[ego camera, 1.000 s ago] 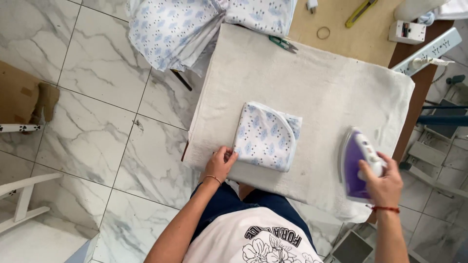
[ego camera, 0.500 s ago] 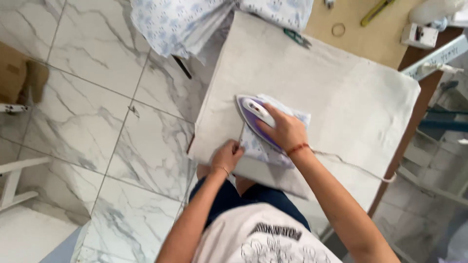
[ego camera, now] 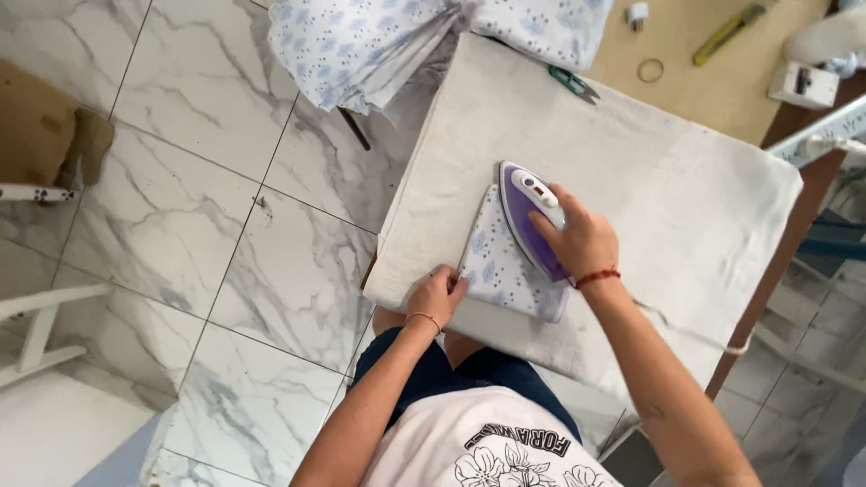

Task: Ironing and folding baby clothes on a pressing table in a factory setting.

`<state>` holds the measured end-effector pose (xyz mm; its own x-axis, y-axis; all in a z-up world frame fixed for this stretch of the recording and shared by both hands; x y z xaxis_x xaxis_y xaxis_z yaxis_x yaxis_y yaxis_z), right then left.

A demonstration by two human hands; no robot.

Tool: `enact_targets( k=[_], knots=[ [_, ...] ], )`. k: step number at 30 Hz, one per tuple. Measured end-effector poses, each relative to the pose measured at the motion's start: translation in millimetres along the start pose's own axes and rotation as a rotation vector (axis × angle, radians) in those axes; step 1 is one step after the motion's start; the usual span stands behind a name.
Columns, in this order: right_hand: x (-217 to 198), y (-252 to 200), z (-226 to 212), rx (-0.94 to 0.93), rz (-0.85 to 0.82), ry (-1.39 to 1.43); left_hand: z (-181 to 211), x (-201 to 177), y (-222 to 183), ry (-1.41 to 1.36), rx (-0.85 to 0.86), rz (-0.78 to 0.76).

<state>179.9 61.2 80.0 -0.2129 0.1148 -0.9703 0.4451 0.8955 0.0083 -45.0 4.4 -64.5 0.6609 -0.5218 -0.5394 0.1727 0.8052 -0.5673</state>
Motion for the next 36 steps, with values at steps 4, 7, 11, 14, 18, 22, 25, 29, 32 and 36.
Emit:
enact_targets(
  k=[4,7,11,14,18,22,25,29,32,36],
  knots=[
    [-24.3,-15.8,48.6,0.125,-0.045,0.015,33.9,-25.3,-2.6,0.033,0.107,0.249],
    [-33.2,-56.7,124.0,0.289,0.022,0.092,24.2,-13.3,2.1,-0.076,0.01,0.253],
    [-40.7,-101.6,203.2,0.52,0.144,0.198,41.8,-21.3,7.5,-0.074,-0.138,0.117],
    [-27.7,-121.0,235.1,0.595,0.225,0.235,53.0,-10.1,22.2,-0.12,-0.134,0.029],
    [-22.6,-123.7,241.6,0.61,0.267,0.259,98.1,1.5,28.0,-0.412,-0.115,-0.045],
    [-62.1,-107.7,191.8,0.349,0.415,-0.04,161.3,-28.5,39.8,-0.436,-0.067,-0.076],
    [-90.5,-89.4,138.2,0.139,0.53,0.034,198.7,-54.0,81.1,-0.589,0.135,-0.013],
    [-85.1,-62.5,71.2,0.069,0.462,0.35,276.3,-122.5,145.9,-0.882,0.329,0.028],
    [-43.0,-43.0,40.1,0.212,0.368,0.535,328.6,-164.8,191.5,-1.026,0.222,-0.081],
    [9.8,-15.4,-3.2,0.358,0.254,0.564,303.1,-147.2,313.6,-1.074,0.146,-0.171]
  ],
)
Point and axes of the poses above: each hand's wrist, its own y-axis towards the middle knuckle, its own x-axis out of the palm, z = x × y, the point moved 8 cm from there along y, towards the middle knuckle, and after that the axes turned 12 degrees about z, right-handed, at the moved point
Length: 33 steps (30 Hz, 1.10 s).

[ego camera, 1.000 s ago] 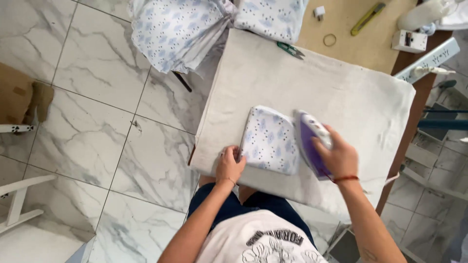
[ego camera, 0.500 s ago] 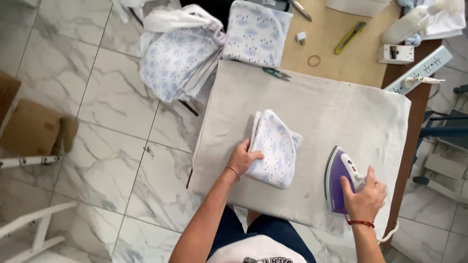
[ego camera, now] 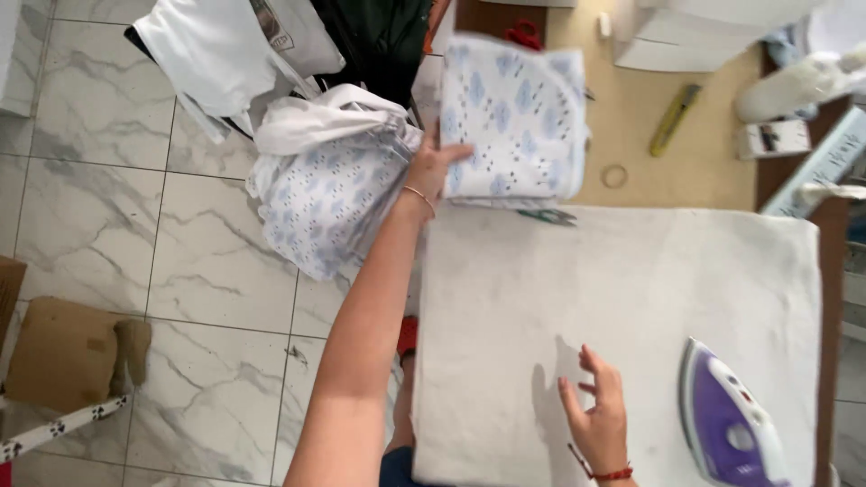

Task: Ironing and folding baby clothes on a pressing table in a factory setting.

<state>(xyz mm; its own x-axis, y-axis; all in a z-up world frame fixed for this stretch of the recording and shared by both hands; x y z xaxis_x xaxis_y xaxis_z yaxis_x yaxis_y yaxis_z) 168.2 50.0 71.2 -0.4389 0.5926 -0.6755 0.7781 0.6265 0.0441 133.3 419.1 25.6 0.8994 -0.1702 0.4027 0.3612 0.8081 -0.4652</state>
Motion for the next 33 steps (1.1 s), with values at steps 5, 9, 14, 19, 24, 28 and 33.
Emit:
enact_targets(
  k=[5,9,14,19,24,28,33],
  knots=[
    [54.1,-1.9,-2.8,0.146,0.033,-0.039,-46.7,-47.5,39.7,0.255,-0.111,0.028],
    [67.9,-2.0,-28.5,0.108,0.035,-0.033,-56.5,-88.2,22.2,0.148,0.098,0.021],
    [84.4,-4.5,-44.6,0.173,0.037,-0.071,-176.2,-314.1,23.8,0.52,0.139,0.865],
    [101.0,-15.9,-63.4,0.19,-0.021,-0.076,-144.8,-405.6,-19.0,0.543,-0.161,1.252],
    [111.5,-30.0,-57.5,0.237,-0.067,-0.101,-149.0,-441.2,1.7,0.286,-0.35,1.125],
    [115.8,-31.1,-62.2,0.329,-0.081,-0.108,-159.2,-461.5,-6.9,0.376,-0.53,1.125],
    [118.0,-30.0,-79.5,0.302,-0.102,-0.101,-126.6,-446.5,-34.1,0.391,-0.442,1.135]
  ],
)
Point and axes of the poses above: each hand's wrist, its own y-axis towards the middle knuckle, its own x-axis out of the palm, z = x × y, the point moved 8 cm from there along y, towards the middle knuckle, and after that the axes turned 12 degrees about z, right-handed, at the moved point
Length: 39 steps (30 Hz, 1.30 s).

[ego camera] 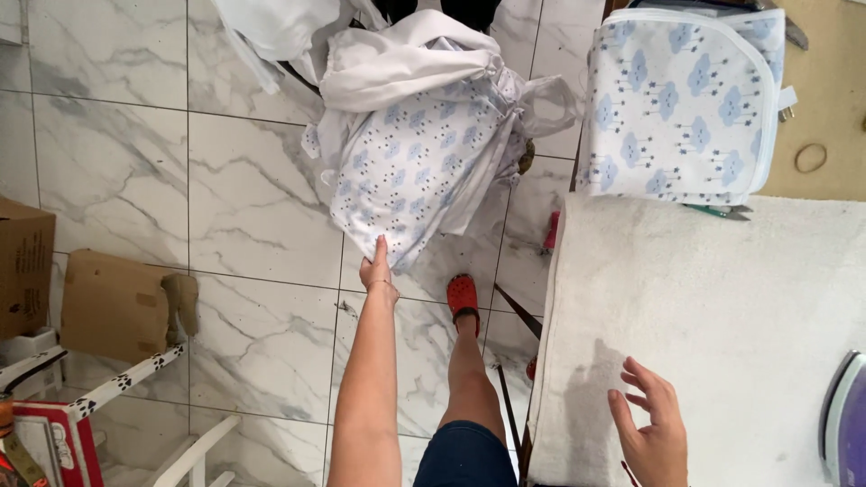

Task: Ironing and folding baby clothes on a pressing table in a factory setting.

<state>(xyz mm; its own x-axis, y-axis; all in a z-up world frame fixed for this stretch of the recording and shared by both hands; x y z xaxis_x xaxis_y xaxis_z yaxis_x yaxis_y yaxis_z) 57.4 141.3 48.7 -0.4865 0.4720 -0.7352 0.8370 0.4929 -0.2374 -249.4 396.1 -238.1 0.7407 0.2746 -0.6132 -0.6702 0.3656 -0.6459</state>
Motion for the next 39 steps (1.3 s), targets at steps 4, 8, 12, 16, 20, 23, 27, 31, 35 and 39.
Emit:
enact_targets(
  k=[4,8,12,16,20,23,27,31,35,39],
  knots=[
    [0.3,-3.4,-8.0,-0.072,-0.029,0.021,46.0,-21.0,-61.2,-0.236,-0.036,-0.127],
    [-2.7,-8.2,-17.1,-0.123,-0.065,0.075,73.4,-15.8,-94.2,-0.531,-0.156,-0.367],
    [-11.9,-15.5,-17.6,-0.178,-0.098,0.107,109.7,-35.1,-130.7,-0.37,0.113,-0.368],
    [-28.5,-20.3,-15.4,-0.192,-0.124,0.197,162.6,-73.0,-215.0,-0.37,0.629,-0.444],
    [-52.0,-21.0,-10.7,-0.21,-0.159,0.381,170.2,-125.9,-317.4,-0.431,0.913,-0.499],
    [-82.3,-23.1,-18.9,-0.305,-0.155,0.448,142.0,-173.5,-407.6,-0.634,0.991,-0.77],
    [-137.6,-35.7,-48.5,-0.493,-0.148,0.566,91.3,-239.0,-516.8,-0.514,1.301,-0.79],
    [-189.6,-68.0,-64.0,-0.835,-0.203,0.561,37.9,-276.0,-581.0,-0.702,1.099,-0.998],
    [-242.7,-71.6,-32.7,-0.845,-0.339,0.534,-7.9,-337.8,-583.7,-1.143,1.779,-0.591],
    [-284.6,-38.8,28.2,-0.714,-0.357,0.425,-18.1,-330.0,-561.4,-1.058,0.855,-0.69]
  ],
)
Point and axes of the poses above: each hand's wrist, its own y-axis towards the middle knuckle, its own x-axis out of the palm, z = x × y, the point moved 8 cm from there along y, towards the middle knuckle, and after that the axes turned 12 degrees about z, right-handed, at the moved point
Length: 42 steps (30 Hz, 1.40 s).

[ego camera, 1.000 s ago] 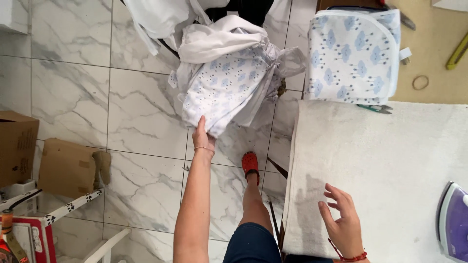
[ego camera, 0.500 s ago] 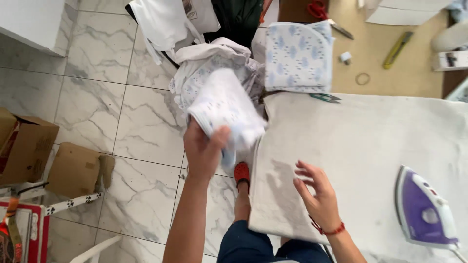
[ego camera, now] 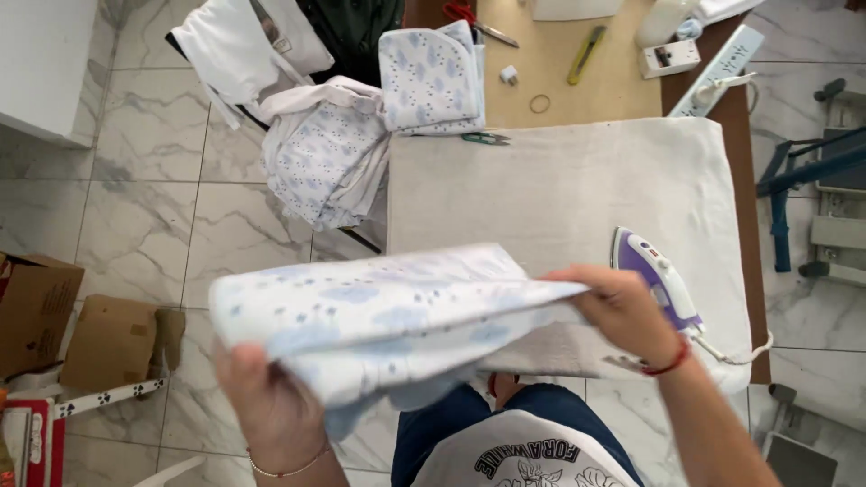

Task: Ironing and folding baby clothes on a pressing table in a factory setting.

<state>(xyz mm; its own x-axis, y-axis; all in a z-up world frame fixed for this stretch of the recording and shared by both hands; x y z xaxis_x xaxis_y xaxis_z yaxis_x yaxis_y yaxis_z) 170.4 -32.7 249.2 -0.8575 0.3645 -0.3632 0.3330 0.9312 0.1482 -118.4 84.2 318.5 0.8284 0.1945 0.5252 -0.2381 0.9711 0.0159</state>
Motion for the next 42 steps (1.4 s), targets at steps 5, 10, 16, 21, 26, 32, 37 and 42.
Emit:
enact_targets(
  k=[5,10,16,21,26,32,37,42],
  knots=[
    [-40.9,-7.0,14.9,0.201,-0.024,-0.313,-81.8,-39.1,7.1,0.342,-0.586,0.049],
    [-25.3,-1.0,55.1,0.235,0.005,-0.512,-122.6,-54.4,20.5,0.576,-0.549,-0.011],
    [-28.4,8.8,81.4,0.079,0.068,-0.624,-149.1,-57.9,37.3,0.859,-0.386,-0.427],
    [-28.3,-5.0,75.2,-0.151,-0.105,-0.539,-137.1,-44.2,43.1,1.057,-0.282,-0.498],
    [-38.8,-24.5,93.0,-0.215,-0.333,-0.842,-112.7,-9.4,44.9,1.094,-0.082,-0.521],
    [-52.0,-31.0,69.4,-0.4,-0.314,-0.976,-90.3,12.5,54.4,0.909,-0.091,-0.567],
    [-102.6,2.6,0.2,-0.337,0.01,-0.76,-49.9,37.5,73.2,1.126,0.014,-0.625],
    [-138.6,30.2,-46.9,-0.229,0.179,-0.543,-19.2,70.1,84.2,1.074,-0.102,-0.638]
  ],
)
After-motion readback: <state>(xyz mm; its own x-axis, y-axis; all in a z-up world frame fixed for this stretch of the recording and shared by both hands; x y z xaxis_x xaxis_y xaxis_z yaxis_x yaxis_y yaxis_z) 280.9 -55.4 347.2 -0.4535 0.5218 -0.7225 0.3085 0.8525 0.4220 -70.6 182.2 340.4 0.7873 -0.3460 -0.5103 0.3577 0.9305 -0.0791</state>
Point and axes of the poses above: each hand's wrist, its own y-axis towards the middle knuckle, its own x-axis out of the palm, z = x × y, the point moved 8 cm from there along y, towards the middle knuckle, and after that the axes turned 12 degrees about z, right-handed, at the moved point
